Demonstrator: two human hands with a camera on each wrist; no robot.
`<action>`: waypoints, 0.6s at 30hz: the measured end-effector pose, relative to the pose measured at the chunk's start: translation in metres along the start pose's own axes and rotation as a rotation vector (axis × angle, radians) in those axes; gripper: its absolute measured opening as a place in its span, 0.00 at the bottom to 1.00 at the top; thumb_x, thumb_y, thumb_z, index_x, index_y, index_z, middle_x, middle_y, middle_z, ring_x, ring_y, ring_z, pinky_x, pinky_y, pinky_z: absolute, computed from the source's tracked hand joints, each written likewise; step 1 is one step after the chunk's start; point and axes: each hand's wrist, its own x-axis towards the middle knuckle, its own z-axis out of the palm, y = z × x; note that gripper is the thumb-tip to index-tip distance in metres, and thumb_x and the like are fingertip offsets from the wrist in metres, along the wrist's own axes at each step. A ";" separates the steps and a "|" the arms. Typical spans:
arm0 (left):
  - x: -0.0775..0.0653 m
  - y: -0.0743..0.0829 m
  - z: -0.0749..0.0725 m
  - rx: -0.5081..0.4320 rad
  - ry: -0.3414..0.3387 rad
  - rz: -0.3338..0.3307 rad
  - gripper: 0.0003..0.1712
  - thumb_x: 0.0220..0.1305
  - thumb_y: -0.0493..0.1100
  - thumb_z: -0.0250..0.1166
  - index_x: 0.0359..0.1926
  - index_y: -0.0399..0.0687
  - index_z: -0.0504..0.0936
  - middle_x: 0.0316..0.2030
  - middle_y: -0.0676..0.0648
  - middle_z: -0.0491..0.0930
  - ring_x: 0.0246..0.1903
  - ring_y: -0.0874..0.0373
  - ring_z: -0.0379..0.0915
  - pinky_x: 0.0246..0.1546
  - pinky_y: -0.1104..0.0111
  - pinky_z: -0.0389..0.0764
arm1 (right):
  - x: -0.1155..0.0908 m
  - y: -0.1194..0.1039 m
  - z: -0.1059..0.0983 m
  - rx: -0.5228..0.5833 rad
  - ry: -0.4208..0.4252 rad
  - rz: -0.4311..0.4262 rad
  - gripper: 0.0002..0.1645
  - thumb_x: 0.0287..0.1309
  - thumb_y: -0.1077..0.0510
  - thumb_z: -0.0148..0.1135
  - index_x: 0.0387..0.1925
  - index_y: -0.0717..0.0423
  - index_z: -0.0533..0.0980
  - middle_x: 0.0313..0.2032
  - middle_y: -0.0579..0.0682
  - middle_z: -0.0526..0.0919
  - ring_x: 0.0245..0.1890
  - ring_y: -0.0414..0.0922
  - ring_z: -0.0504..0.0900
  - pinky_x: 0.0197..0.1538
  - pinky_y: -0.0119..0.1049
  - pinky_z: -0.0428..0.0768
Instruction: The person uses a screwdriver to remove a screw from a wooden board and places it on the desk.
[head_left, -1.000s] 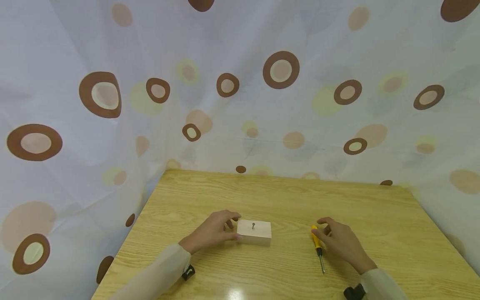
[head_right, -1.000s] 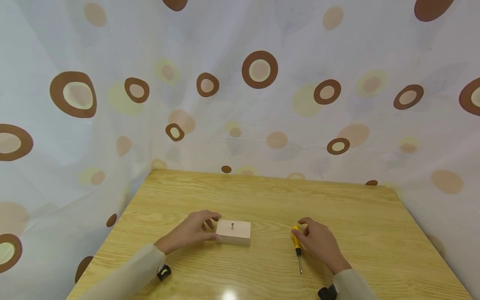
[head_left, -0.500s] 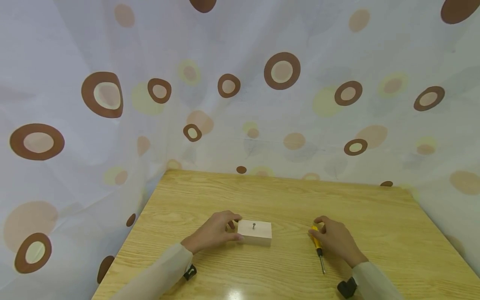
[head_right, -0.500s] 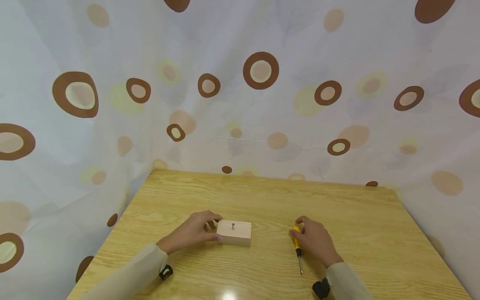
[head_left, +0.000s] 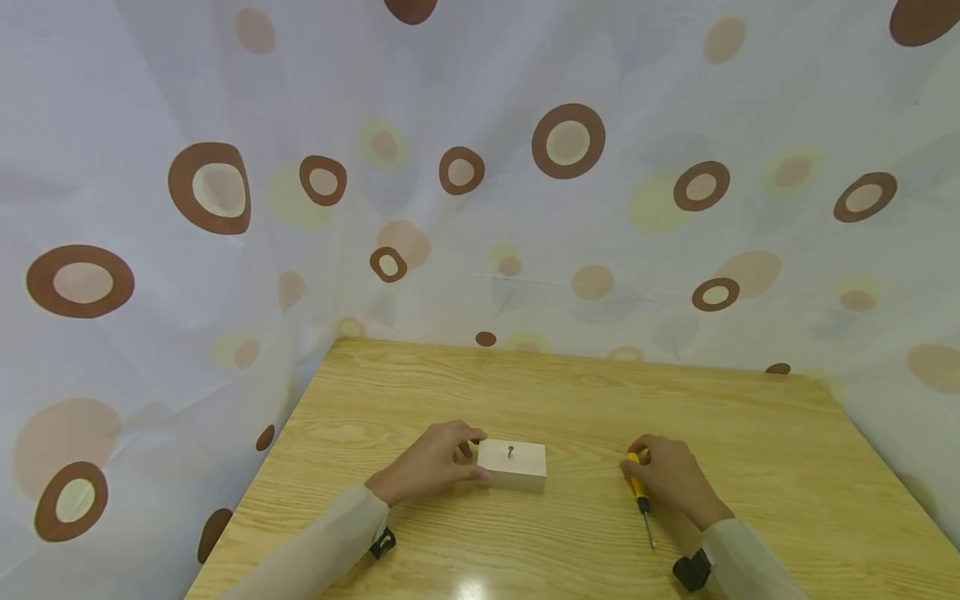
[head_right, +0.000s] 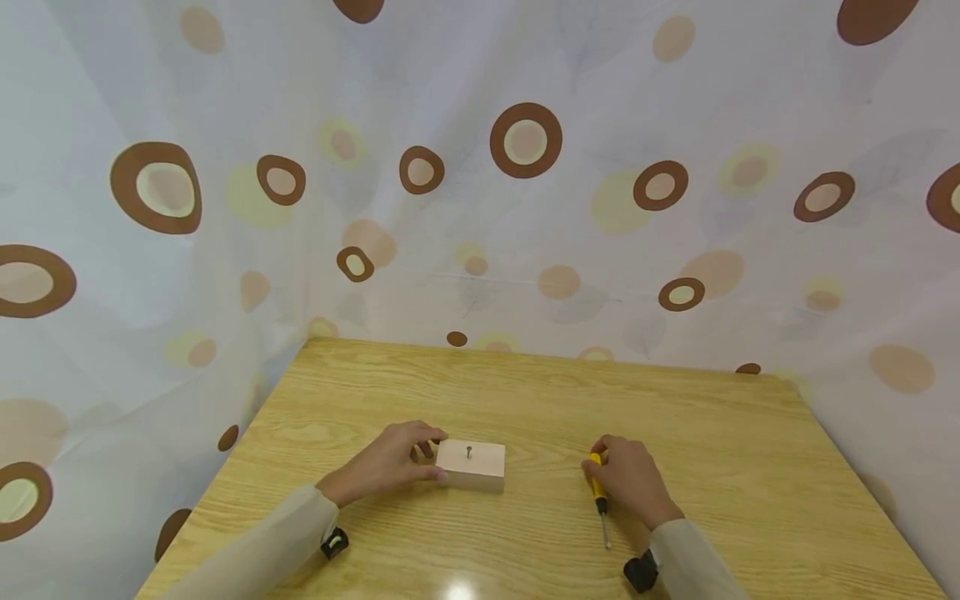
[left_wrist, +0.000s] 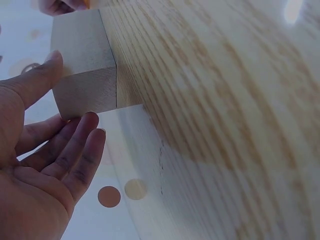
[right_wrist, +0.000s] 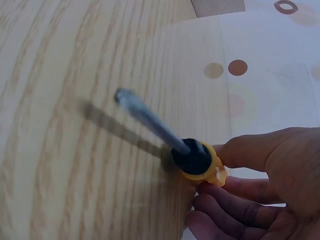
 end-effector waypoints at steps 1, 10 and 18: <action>0.000 0.000 0.000 0.003 -0.001 0.001 0.38 0.63 0.58 0.73 0.67 0.41 0.77 0.58 0.47 0.80 0.47 0.60 0.79 0.45 0.71 0.81 | 0.001 0.000 0.000 -0.002 -0.004 0.006 0.21 0.64 0.52 0.71 0.46 0.67 0.82 0.35 0.55 0.88 0.32 0.47 0.85 0.36 0.47 0.85; 0.000 0.001 0.000 0.012 -0.006 0.010 0.37 0.62 0.58 0.73 0.66 0.42 0.78 0.58 0.47 0.80 0.47 0.60 0.80 0.45 0.72 0.81 | 0.002 0.002 -0.004 0.012 0.012 -0.023 0.18 0.64 0.55 0.70 0.47 0.67 0.83 0.36 0.55 0.88 0.34 0.48 0.85 0.37 0.45 0.85; 0.000 0.001 -0.001 0.015 0.002 0.016 0.37 0.62 0.58 0.74 0.66 0.43 0.79 0.57 0.48 0.80 0.46 0.59 0.80 0.44 0.72 0.81 | 0.003 -0.011 -0.014 0.084 0.018 -0.048 0.19 0.68 0.57 0.67 0.52 0.69 0.81 0.32 0.50 0.88 0.25 0.41 0.82 0.29 0.38 0.81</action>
